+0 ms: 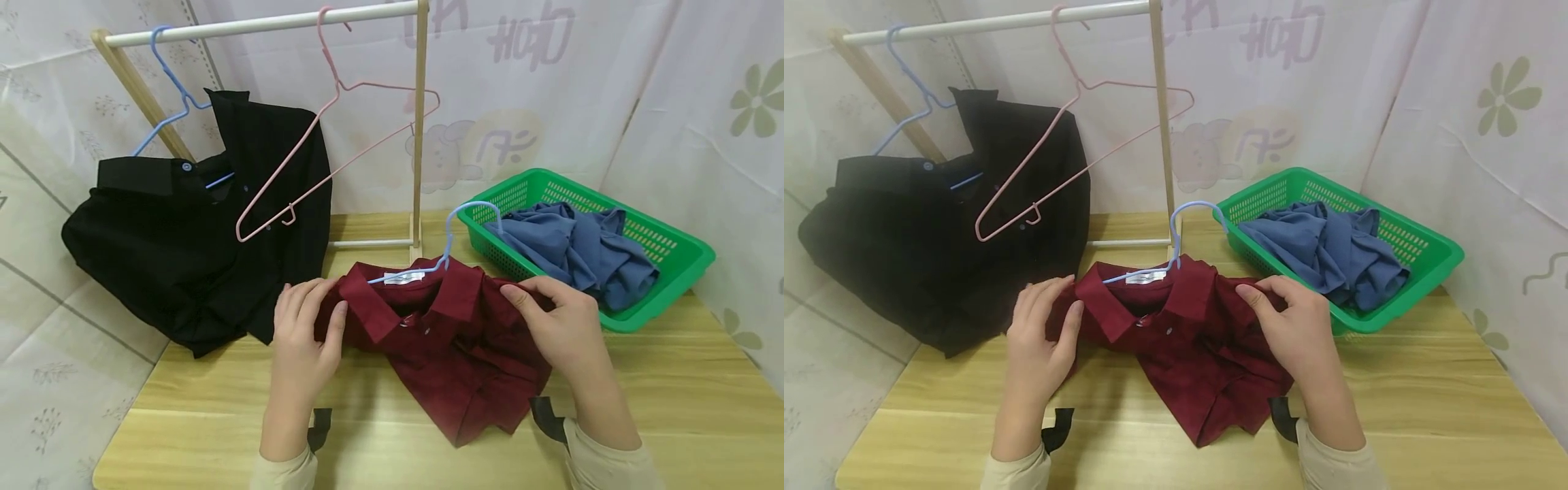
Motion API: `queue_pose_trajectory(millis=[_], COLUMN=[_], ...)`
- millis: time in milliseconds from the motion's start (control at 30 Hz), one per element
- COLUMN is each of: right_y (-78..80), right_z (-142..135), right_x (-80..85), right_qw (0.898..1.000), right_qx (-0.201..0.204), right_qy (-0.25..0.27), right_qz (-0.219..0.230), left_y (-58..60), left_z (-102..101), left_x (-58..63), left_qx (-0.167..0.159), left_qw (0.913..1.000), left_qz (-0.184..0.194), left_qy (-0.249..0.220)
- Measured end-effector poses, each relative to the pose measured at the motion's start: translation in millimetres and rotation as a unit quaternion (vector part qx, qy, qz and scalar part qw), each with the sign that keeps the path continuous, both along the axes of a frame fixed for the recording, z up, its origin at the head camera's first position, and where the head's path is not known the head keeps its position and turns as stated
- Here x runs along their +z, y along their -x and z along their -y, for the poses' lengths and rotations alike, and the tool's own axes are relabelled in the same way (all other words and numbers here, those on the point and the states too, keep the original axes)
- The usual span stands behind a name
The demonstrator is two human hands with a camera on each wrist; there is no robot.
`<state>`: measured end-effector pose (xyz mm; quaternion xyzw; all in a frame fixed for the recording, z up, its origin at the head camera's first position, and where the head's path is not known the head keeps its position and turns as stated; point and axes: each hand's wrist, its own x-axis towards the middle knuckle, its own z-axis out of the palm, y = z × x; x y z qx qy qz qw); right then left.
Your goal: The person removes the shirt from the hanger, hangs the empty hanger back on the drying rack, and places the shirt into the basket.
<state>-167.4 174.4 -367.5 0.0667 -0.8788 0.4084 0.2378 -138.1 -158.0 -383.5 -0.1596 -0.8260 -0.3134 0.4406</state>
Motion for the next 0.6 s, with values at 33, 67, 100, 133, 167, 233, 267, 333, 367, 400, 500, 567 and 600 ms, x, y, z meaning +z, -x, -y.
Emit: queue_pose_trajectory(millis=[33, 67, 100, 133, 167, 233, 267, 333, 367, 400, 500, 567, 600], right_y=[-0.5, -0.8, -1.0, -1.2, -1.1, -0.4, 0.0, 0.5, 0.9, 1.1, 1.9, 2.3, 2.3], right_z=[-1, -1, -2, -2, -2, -1, -1, 1, 3, 4, 9, 14, 16], right_x=[-0.3, -0.6, -0.9, -1.2, -1.4, -1.4, -1.3, -0.8, -0.4, -0.3, -0.7, -1.4, -1.6], right_qw=[1.000, 1.000, 1.000, 1.000, 1.000, 1.000, 1.000, 0.999, 0.999, 0.999, 0.998, 0.996, 0.995], right_qx=[-0.003, -0.006, -0.007, -0.008, -0.005, 0.002, 0.006, 0.014, 0.019, 0.020, 0.032, 0.043, 0.050], right_qy=[-0.001, -0.001, -0.001, -0.005, -0.009, -0.015, -0.019, -0.026, -0.025, -0.025, -0.024, -0.026, -0.026], right_qz=[-0.001, -0.004, -0.007, -0.010, -0.014, -0.020, -0.023, -0.027, -0.032, -0.036, -0.053, -0.072, -0.080], left_y=[1.3, 2.9, 4.1, 5.1, 5.7, 6.1, 6.0, 5.2, 4.9, 4.7, 3.9, 3.3, 3.3], left_z=[0, 0, 1, 3, 4, 7, 8, 9, 9, 8, 6, 4, 4], left_x=[-1.7, -4.1, -6.7, -9.4, -12.1, -16.1, -17.3, -17.7, -17.6, -17.5, -17.1, -17.4, -17.8], left_qx=[0.002, 0.001, -0.005, -0.012, -0.020, -0.038, -0.046, -0.057, -0.064, -0.069, -0.085, -0.096, -0.097], left_qw=[1.0000, 0.9998, 0.9994, 0.9986, 0.9972, 0.9928, 0.9905, 0.9864, 0.9844, 0.9831, 0.9796, 0.9776, 0.9776], left_qz=[0.009, 0.016, 0.024, 0.032, 0.040, 0.059, 0.069, 0.094, 0.104, 0.112, 0.128, 0.134, 0.135], left_qy=[0.000, -0.009, -0.024, -0.041, -0.059, -0.097, -0.109, -0.122, -0.127, -0.128, -0.129, -0.131, -0.129])
